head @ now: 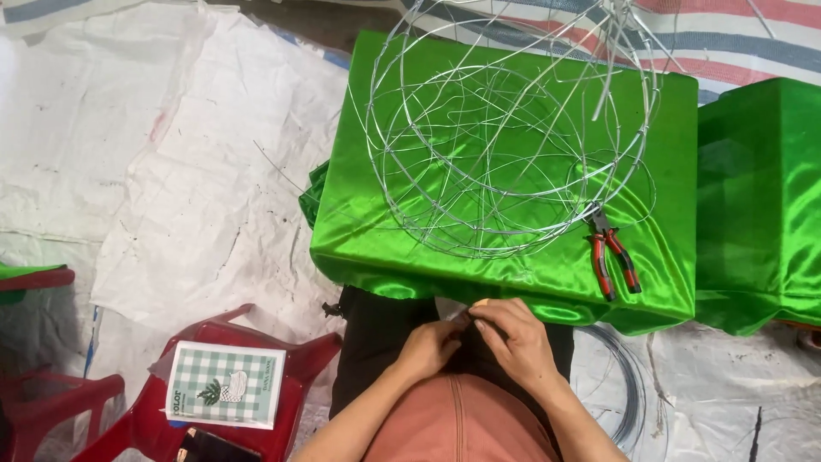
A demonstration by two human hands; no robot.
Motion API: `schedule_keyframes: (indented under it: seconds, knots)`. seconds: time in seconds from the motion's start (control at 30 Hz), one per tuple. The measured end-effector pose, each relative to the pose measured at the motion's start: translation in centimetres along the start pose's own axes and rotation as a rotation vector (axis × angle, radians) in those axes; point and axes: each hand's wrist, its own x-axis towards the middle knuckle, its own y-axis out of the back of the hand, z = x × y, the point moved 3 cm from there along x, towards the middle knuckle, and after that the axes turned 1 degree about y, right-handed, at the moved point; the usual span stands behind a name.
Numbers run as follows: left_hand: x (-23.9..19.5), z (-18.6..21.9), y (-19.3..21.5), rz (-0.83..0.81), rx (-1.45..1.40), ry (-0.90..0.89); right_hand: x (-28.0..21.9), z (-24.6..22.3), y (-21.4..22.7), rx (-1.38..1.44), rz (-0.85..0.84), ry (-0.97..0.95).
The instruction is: Assembling a spherical wire frame by manually twisting wire joints and trimming excess with pliers.
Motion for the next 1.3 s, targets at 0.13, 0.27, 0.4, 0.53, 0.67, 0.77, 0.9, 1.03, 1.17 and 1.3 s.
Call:
schedule_keyframes:
  seconds: [0.13, 0.27, 0.4, 0.53, 0.67, 0.77, 0.9, 1.03, 1.17, 1.3]
  knots:
    - [-0.2, 0.9, 0.9, 0.010, -0.020, 0.029, 0.2, 0.2, -0.4, 0.006, -0.056, -0.027]
    - [-0.6, 2.5, 3.0, 0.084, -0.132, 0.113, 0.1, 0.8, -0.1, 0.011, -0.051, -0.034]
    - [-1.1, 2.2, 4.6, 0.475, -0.118, -0.079, 0.5, 0.9, 1.2, 0.054, -0.009, -0.052]
    - [-0.5, 8.2, 8.9, 0.660, -0.031, -0.269, 2.9, -0.3, 2.7, 0.135, 0.084, -0.075]
    - [1.1, 11.8, 11.0, 0.744, 0.046, -0.385, 6.5, -2.4, 3.4, 0.187, 0.254, -0.049]
    - [3.0, 12.1, 11.1, 0.792, 0.119, -0.457, 8.5, -3.2, 2.8, 0.229, 0.312, -0.030]
    - [4.8, 11.8, 10.9, 0.850, 0.220, -0.510, 9.4, -3.2, 1.5, 0.260, 0.371, -0.116]
    - [5.3, 11.9, 10.7, 0.884, 0.264, -0.501, 9.7, -2.6, 0.8, 0.270, 0.405, -0.156]
    - [6.0, 11.2, 10.2, 0.915, 0.299, -0.538, 10.1, -2.9, 1.0, 0.237, 0.435, -0.161]
    - [5.8, 12.4, 10.8, 0.934, 0.302, -0.577, 10.3, -3.5, 1.2, 0.218, 0.488, -0.147]
